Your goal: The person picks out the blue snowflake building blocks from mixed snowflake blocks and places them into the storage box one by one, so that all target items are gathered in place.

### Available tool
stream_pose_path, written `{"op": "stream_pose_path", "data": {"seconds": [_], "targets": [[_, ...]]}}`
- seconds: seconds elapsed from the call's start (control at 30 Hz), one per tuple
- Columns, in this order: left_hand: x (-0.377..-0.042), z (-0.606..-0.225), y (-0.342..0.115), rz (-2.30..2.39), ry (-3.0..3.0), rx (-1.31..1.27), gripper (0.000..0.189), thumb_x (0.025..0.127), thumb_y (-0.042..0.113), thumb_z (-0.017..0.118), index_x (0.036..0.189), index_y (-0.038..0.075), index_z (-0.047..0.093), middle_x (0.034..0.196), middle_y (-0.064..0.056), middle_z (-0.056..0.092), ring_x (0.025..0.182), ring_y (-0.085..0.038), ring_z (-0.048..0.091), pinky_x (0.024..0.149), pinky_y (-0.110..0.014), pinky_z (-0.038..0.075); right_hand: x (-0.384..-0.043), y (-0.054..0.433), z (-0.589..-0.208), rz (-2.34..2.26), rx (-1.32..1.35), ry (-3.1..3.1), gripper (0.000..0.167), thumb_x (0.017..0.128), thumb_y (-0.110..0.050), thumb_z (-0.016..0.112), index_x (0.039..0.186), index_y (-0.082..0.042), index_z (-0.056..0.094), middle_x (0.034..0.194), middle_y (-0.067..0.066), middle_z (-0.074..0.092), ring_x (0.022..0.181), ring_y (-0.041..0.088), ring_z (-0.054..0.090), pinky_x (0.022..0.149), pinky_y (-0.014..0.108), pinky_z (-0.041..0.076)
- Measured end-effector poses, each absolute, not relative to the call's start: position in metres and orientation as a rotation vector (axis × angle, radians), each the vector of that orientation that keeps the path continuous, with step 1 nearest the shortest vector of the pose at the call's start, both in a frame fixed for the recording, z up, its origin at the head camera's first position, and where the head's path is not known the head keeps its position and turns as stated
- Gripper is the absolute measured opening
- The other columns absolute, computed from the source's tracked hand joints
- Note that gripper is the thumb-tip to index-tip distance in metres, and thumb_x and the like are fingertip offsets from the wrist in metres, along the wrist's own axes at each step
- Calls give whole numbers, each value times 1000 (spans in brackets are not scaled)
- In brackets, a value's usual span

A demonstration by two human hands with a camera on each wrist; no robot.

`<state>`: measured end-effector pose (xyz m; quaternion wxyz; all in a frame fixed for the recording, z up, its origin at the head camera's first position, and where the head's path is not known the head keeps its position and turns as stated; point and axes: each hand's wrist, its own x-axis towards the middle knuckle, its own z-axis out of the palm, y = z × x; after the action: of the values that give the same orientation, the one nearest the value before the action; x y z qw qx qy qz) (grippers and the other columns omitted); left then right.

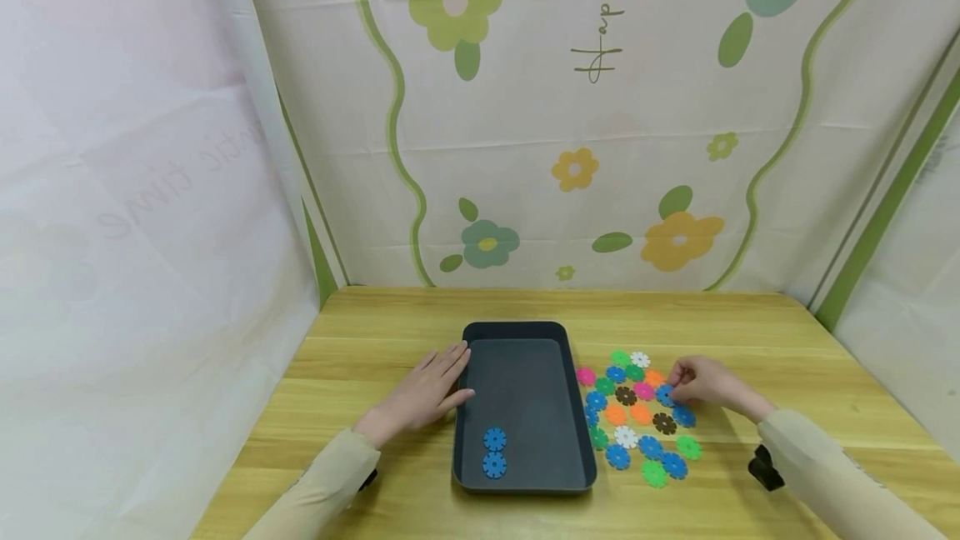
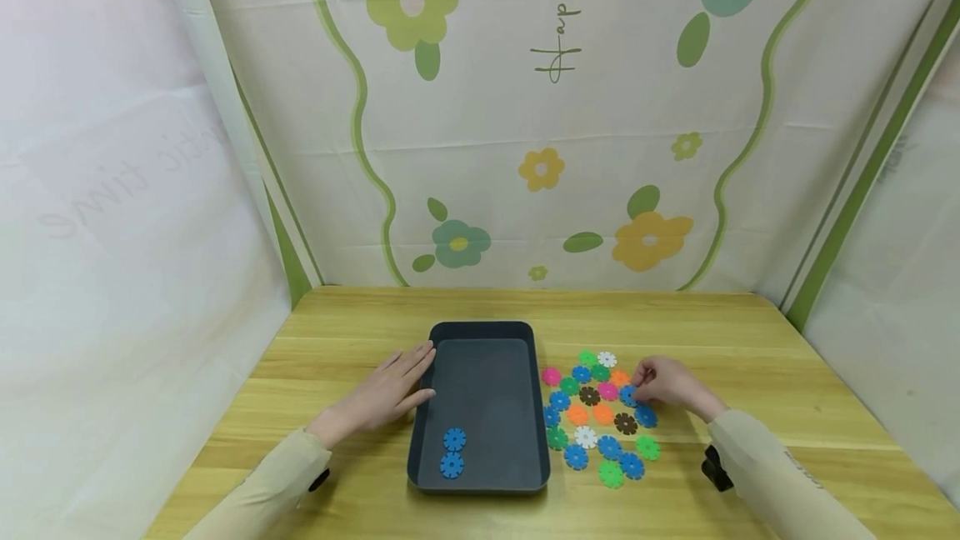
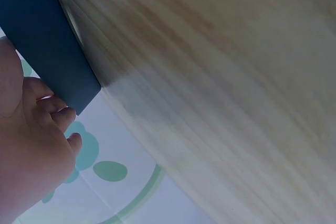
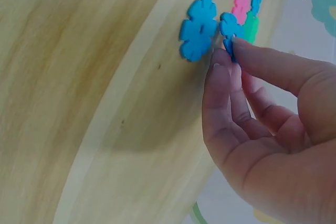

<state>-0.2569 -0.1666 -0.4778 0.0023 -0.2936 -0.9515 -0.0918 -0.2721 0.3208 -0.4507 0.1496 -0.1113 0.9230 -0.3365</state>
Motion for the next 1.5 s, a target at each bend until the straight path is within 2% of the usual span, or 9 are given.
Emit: {"op": "stream_pose_path", "data": {"seconds": [0.17,0.33,0.53,0.83,1.07,1.3,1.5], "targets": [[-257,-477,-167,-275,-2988,-923,74,104,55,36,159,8,22,167,-7,19,154,-25,23,126,-50,22,-273,320,-445,-1016,-343,2612,13,92,-4,64,97,7,61,84,10,65,69,15,59,58,26,53],[-257,-477,-167,-267,-2984,-924,74,104,56,35,158,8,23,167,-7,19,154,-25,23,126,-50,22,-276,311,-436,-1037,-382,2619,13,93,-5,63,98,7,62,83,10,65,66,15,58,57,27,52],[-257,-479,-167,-267,-2973,-930,73,104,55,36,158,8,23,167,-7,20,154,-25,24,125,-50,22,-283,288,-422,-1082,-407,2575,14,94,-5,62,100,8,61,85,13,65,72,19,63,64,30,58],[-258,-480,-167,-274,-2979,-926,74,104,56,36,158,7,24,167,-7,20,154,-25,24,125,-51,22,-293,237,-402,-1102,-505,2508,15,96,-11,62,101,3,61,90,16,65,73,18,61,71,33,58],[-258,-480,-168,-267,-2974,-926,74,104,56,35,158,8,23,167,-7,20,154,-24,24,125,-50,23,-298,188,-403,-1083,-568,2454,10,94,-7,64,98,2,64,90,14,68,79,30,68,78,46,61],[-257,-478,-167,-285,-2993,-928,73,104,55,37,159,8,22,167,-8,19,154,-25,23,126,-50,22,-295,141,-411,-1014,-694,2413,6,91,-2,66,95,2,65,86,14,71,77,27,70,75,38,63],[-257,-477,-167,-289,-2994,-920,73,104,55,37,159,8,23,167,-7,19,154,-25,23,126,-49,21,-291,111,-418,-968,-744,2399,4,89,1,67,93,2,67,80,13,70,73,23,70,72,39,63]]}}
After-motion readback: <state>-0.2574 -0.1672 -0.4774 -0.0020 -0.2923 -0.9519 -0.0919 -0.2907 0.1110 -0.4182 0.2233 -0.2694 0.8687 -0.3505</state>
